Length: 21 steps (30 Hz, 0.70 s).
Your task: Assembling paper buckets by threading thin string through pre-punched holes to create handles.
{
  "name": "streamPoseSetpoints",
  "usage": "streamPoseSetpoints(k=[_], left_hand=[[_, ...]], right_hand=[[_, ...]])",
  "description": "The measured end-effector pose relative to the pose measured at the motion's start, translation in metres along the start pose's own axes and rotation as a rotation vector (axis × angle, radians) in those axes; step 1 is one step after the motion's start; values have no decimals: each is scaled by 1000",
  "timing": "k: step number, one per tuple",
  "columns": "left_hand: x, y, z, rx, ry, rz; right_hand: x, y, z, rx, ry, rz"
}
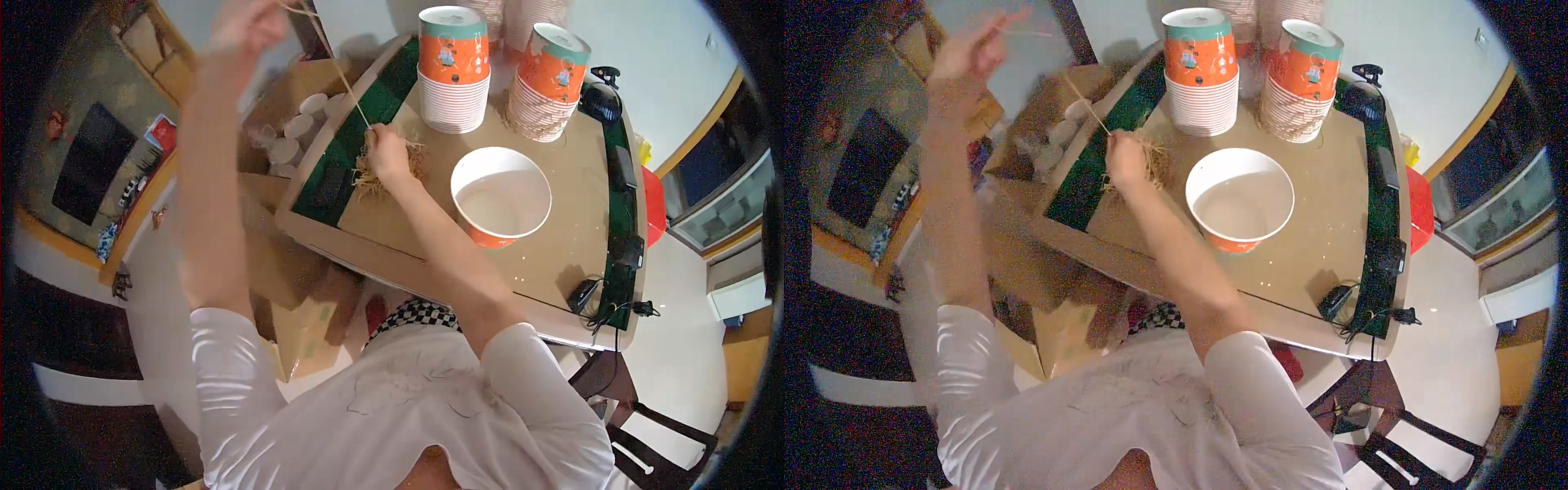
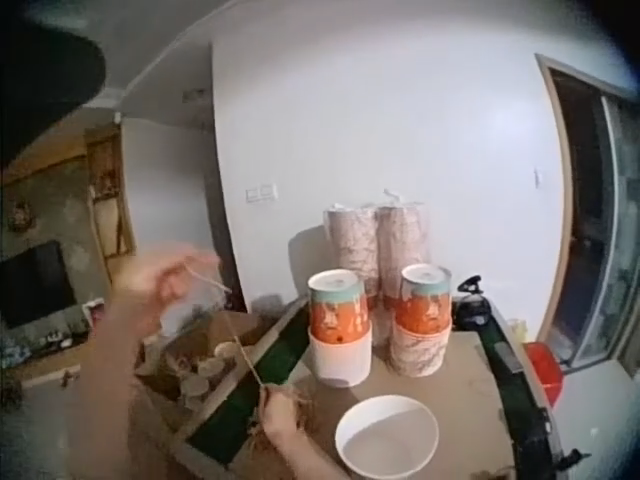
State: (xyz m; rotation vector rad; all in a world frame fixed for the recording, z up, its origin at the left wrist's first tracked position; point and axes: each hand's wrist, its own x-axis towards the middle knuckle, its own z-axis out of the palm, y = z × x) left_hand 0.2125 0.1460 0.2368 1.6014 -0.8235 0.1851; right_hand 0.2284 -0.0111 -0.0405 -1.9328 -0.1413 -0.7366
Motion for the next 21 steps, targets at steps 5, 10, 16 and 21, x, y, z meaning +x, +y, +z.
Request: streamPoseSetpoints(k=[5,10,16,21], left_hand=[[-38,73,-3,-104,296,232],[-142,-19,77,-18,424,-312],[-269,-120,201,-39,-111,-868],[-268,-112,255,3,-303,-721]], right_hand=[[-17,22,-4,-171,-322,157],[-71,-21,-74,4,-87,-26],[-200,-18,-188,402,-243,465],[-228,-15,-227,308,-374,274]])
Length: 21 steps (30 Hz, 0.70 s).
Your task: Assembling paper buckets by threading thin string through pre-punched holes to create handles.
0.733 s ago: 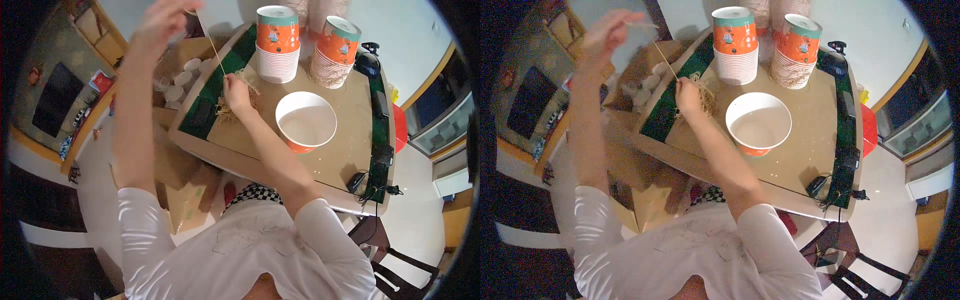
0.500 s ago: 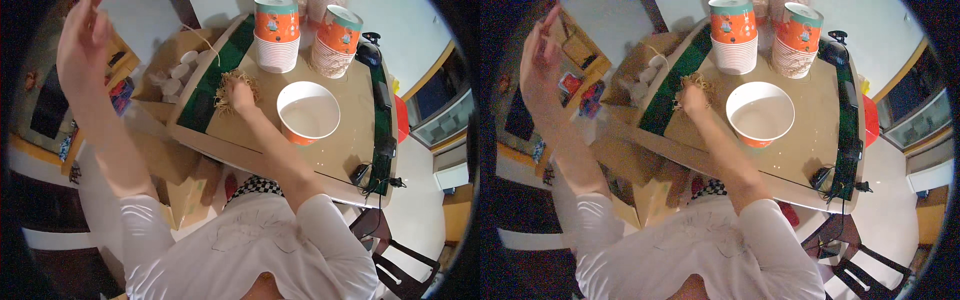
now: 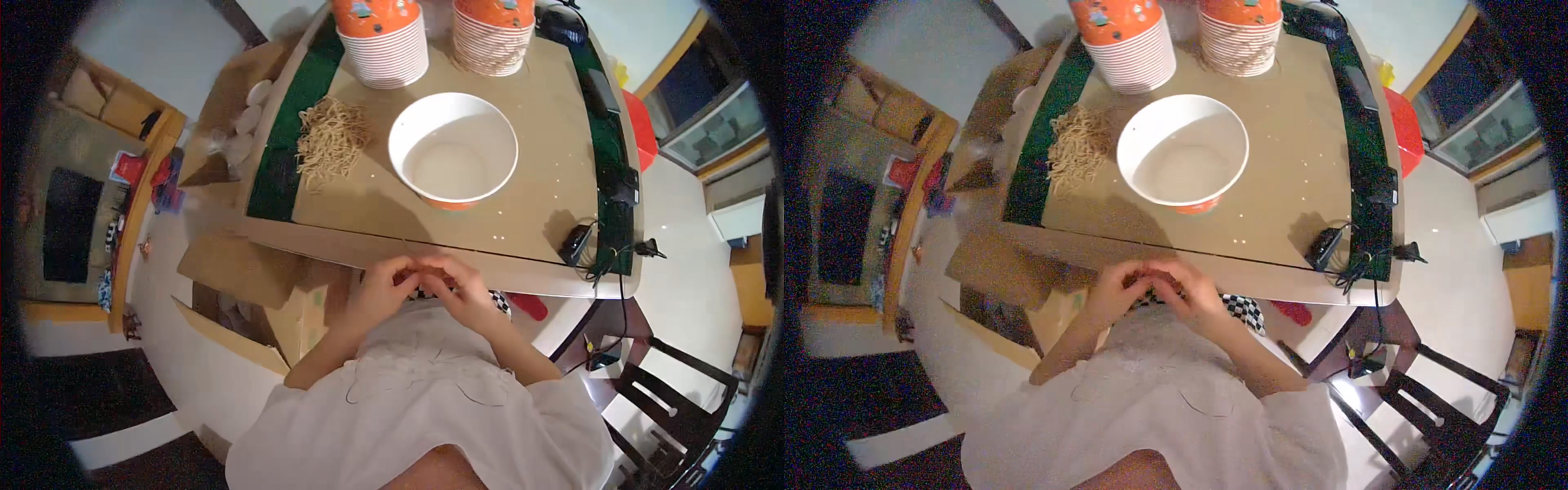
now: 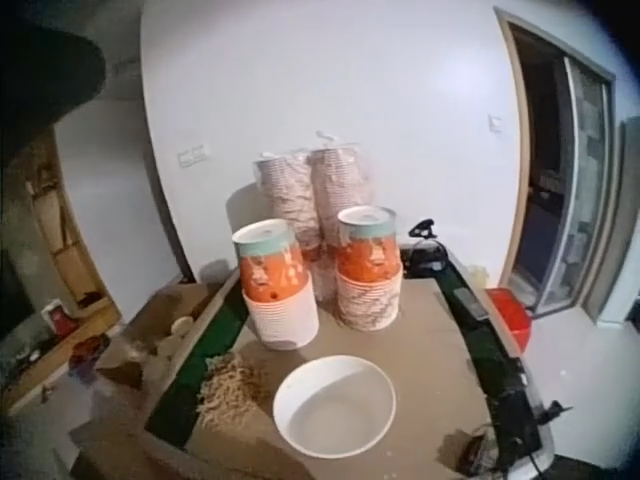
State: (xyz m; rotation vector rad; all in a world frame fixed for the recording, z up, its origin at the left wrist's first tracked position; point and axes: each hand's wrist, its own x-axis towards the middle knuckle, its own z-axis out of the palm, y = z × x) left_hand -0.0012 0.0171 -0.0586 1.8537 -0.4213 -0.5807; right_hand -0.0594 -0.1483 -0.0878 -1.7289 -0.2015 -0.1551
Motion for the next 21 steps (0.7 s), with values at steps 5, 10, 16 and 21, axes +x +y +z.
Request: streamPoseSetpoints(k=[5,10,16,21], left_hand=[[17,19,0,93,-153,-42],[27,19,-5,36,-100,-11],[33,36,-7,-271,-60,-83],[37,57,19,66,-51,144]], right_hand=[[-14,2,-18,111,100,252],[-18,9,-43,105,394,174],[-19,2,-56,32,308,300],[0,-19,-48,-79,317,-129]])
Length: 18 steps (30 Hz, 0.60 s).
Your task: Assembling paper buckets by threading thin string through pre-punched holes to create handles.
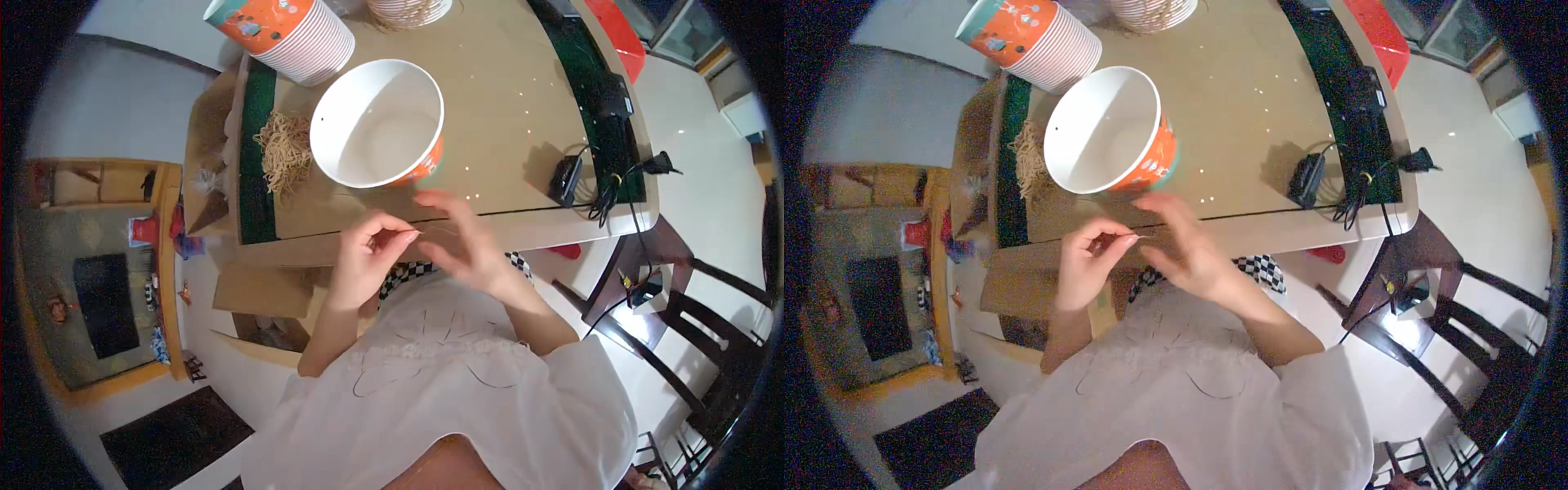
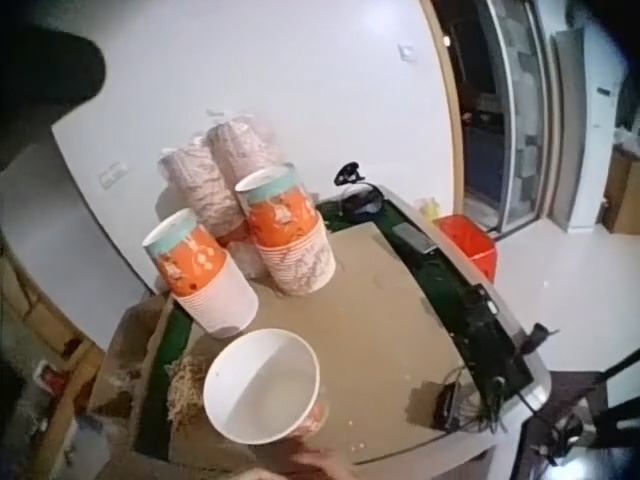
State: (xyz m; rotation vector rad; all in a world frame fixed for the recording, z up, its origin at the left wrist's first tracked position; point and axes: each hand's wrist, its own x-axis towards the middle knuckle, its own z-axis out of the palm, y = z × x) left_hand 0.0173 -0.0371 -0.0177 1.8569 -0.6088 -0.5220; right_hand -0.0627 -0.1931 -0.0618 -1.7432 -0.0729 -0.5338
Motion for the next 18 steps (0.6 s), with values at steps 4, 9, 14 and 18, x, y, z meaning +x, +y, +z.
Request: streamPoseSetpoints(k=[4,9,14,18], left_hand=[[6,13,4,126,118,123],[12,25,5,50,103,118],[44,48,11,217,143,296],[83,50,8,279,221,350]], right_hand=[[-2,-7,11,407,-28,319],[-7,0,9,341,216,240],[9,-7,-18,219,362,294],[41,22,-26,282,537,293]])
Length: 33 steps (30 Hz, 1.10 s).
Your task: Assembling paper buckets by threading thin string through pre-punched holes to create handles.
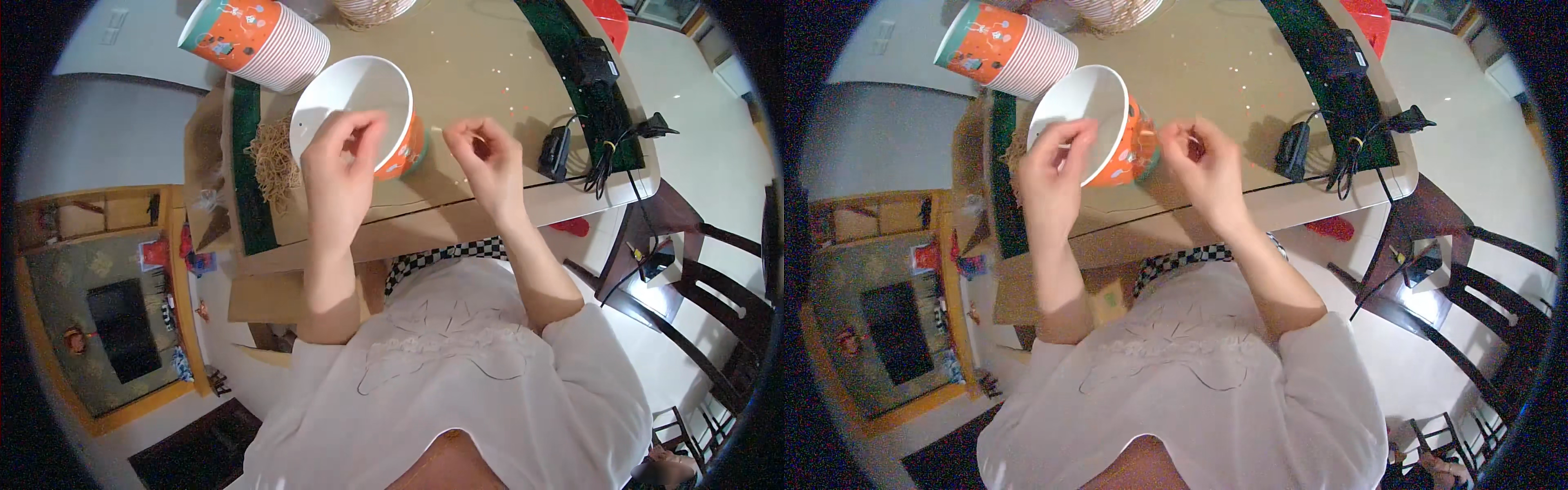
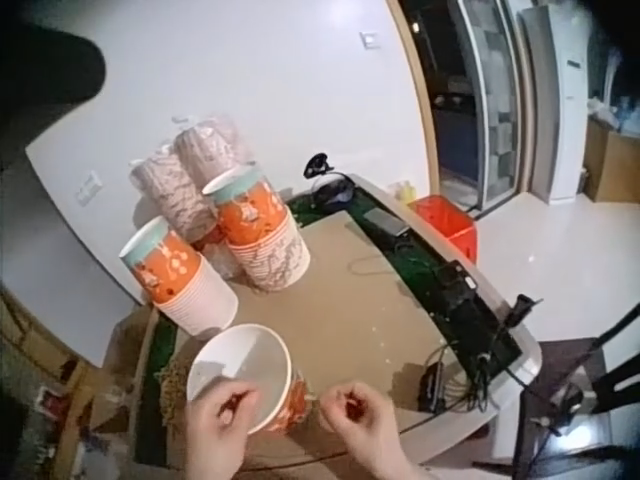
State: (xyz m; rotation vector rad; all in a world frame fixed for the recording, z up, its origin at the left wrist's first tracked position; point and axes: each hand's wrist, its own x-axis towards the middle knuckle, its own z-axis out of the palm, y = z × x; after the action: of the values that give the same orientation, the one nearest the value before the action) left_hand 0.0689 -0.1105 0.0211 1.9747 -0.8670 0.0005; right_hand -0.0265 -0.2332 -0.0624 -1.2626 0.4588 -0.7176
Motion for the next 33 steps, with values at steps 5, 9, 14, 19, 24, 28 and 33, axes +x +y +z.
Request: streamPoseSetpoints(k=[5,9,14,19,24,28,33], left_hand=[[20,-8,7,215,-139,34],[25,-15,11,226,-220,31],[24,-10,12,256,-239,-10],[25,-9,15,249,-238,-23],[24,-14,13,229,-228,-22],[24,-11,12,253,-227,-6],[20,-20,7,104,-140,-20]], right_hand=[[23,25,9,-52,-50,-27],[24,28,15,-50,-24,-183],[22,18,14,-128,-57,-159],[22,16,14,-156,-49,-177],[23,15,17,-206,-72,-219],[23,11,17,-242,-79,-234],[5,-19,17,-260,-120,-189]])
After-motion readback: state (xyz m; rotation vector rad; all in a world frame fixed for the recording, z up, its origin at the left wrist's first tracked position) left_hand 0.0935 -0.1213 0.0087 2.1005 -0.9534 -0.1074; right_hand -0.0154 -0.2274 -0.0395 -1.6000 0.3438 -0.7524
